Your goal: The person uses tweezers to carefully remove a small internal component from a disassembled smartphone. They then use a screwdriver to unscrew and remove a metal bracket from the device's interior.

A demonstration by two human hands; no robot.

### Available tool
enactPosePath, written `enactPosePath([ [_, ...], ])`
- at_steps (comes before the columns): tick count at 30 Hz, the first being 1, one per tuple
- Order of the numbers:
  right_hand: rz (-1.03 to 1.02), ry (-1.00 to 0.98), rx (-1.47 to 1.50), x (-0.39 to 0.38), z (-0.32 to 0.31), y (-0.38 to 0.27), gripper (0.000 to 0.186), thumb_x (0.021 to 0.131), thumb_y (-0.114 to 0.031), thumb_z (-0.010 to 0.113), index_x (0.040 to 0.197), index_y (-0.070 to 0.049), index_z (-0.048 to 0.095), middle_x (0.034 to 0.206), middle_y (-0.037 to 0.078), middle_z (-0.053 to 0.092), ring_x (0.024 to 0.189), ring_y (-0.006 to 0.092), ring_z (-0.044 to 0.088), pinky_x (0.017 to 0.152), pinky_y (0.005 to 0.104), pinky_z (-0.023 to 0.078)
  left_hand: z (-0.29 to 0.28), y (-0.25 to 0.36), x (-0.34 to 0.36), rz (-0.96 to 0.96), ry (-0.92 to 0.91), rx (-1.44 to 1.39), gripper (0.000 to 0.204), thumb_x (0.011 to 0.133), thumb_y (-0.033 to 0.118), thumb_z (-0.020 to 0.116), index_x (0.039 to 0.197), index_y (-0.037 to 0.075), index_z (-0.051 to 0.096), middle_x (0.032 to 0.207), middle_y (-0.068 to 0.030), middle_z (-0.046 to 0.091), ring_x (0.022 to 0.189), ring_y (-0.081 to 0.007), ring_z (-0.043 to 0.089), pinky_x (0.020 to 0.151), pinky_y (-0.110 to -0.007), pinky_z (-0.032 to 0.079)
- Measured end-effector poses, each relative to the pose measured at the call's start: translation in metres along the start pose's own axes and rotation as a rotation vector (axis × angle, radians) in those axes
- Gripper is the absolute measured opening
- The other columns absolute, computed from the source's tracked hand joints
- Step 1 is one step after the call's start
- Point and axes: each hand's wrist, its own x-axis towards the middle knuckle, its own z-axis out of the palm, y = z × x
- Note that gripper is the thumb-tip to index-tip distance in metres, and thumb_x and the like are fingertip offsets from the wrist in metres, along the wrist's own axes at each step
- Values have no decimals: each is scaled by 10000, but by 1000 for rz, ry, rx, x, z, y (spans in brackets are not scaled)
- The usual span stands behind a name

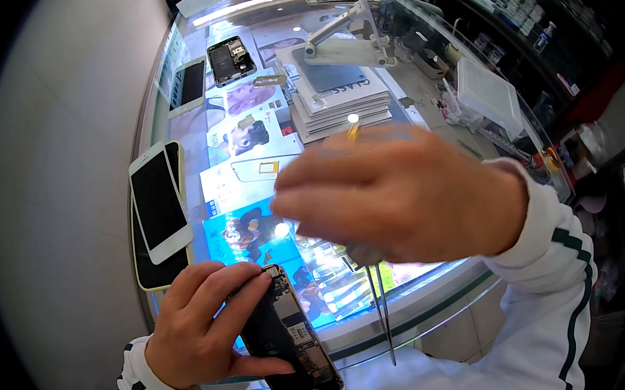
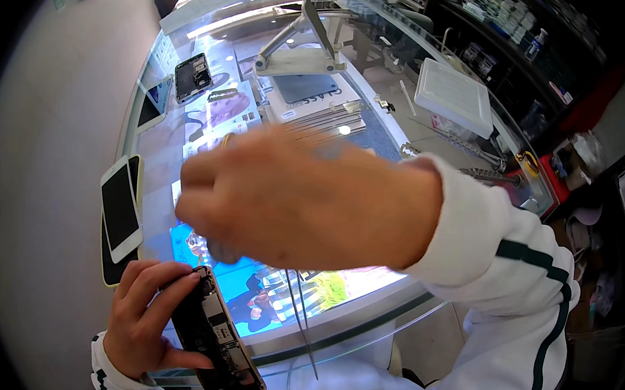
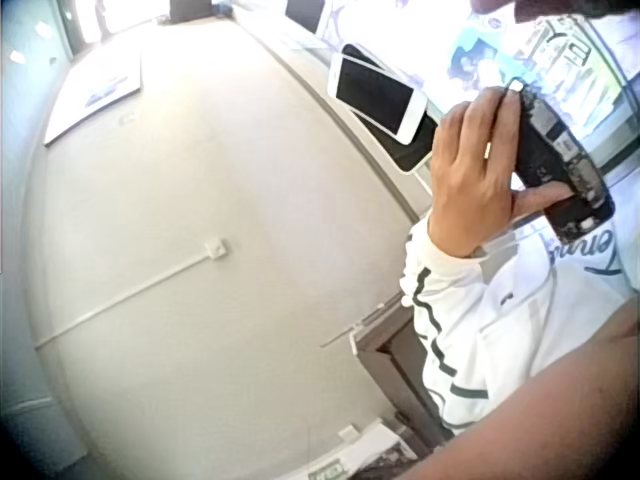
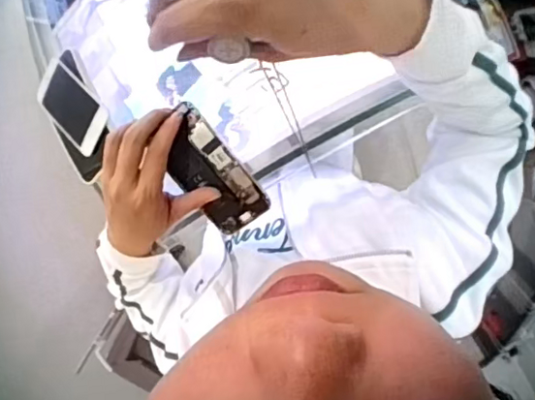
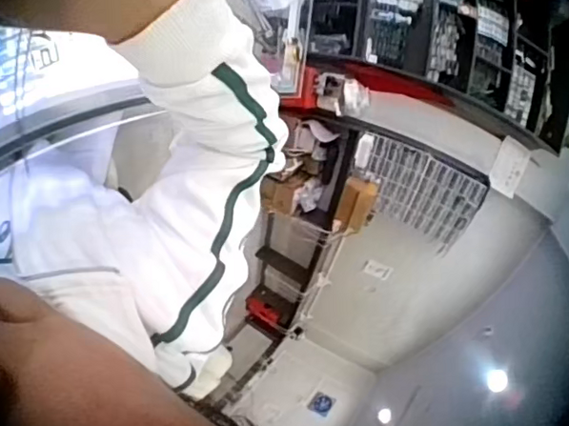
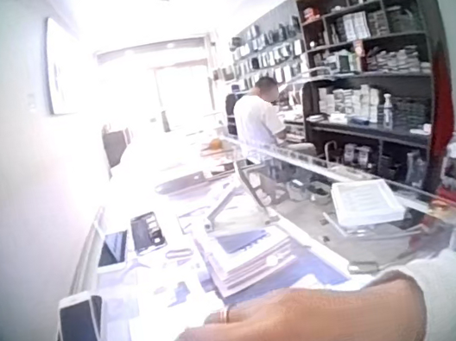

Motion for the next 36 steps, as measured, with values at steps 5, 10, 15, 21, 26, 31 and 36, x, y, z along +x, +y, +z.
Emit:
enactPosePath([
  [5, 243, 380, 127, -37, -66, 65, 266, 838, -257, 776, 965, -41, 688, 865, 51, 699, 781, 103, 645, 713, 245, 494, 0, -1, 4, 12, -15, -15, 821, 684, 666, 729, 1107, -33, 647, 1099, -143, 610, 917, -296, 574, 808, -393, 507],
  [10, 867, 469, 497, -36, -55, 71, 357, 894, -345, 714, 719, -37, 672, 565, -10, 566, 474, 58, 491, 443, 227, 385, -2, 2, 2, -8, -54, 21, 865, 644, 693, 745, 1119, -23, 643, 1112, -142, 605, 941, -302, 574, 817, -401, 510],
  [15, 941, 363, 374, -44, -41, 88, 369, 864, -340, 739, 690, -29, 645, 556, 16, 572, 469, 73, 509, 440, 242, 400, 4, -1, -6, -96, -95, -22, 944, 650, 786, 645, 1205, 25, 593, 1162, -162, 565, 1037, -342, 538, 854, -466, 462],
  [21, 841, 353, 196, -45, -22, 106, 429, 792, -444, 785, 691, -55, 637, 626, 72, 636, 544, 104, 630, 468, 207, 473, -1, 4, -6, -117, -76, 8, 966, 640, 810, 631, 1198, 21, 599, 1140, -166, 569, 1018, -340, 536, 851, -463, 451],
  [26, 923, 294, 345, -39, -37, 85, 391, 892, -307, 717, 669, 2, 635, 525, 34, 544, 458, 95, 477, 440, 272, 377, 1, 3, -6, -127, -62, -1, 973, 638, 820, 622, 1194, 22, 602, 1130, -165, 569, 1006, -335, 539, 842, -462, 455],
  [31, 919, 306, 273, -39, -33, 89, 400, 888, -317, 717, 667, 6, 635, 522, 46, 545, 449, 111, 467, 437, 284, 371, 1, 5, -6, -136, -55, -10, 985, 634, 830, 615, 1201, 24, 600, 1133, -164, 568, 1014, -333, 544, 837, -464, 461],
  [36, 917, 275, 263, -35, -37, 83, 407, 890, -327, 713, 664, 1, 633, 523, 48, 546, 451, 113, 464, 438, 291, 374, 2, 3, -9, -138, -58, -9, 989, 630, 835, 615, 1204, 29, 599, 1133, -161, 568, 1022, -332, 545, 839, -464, 463],
])
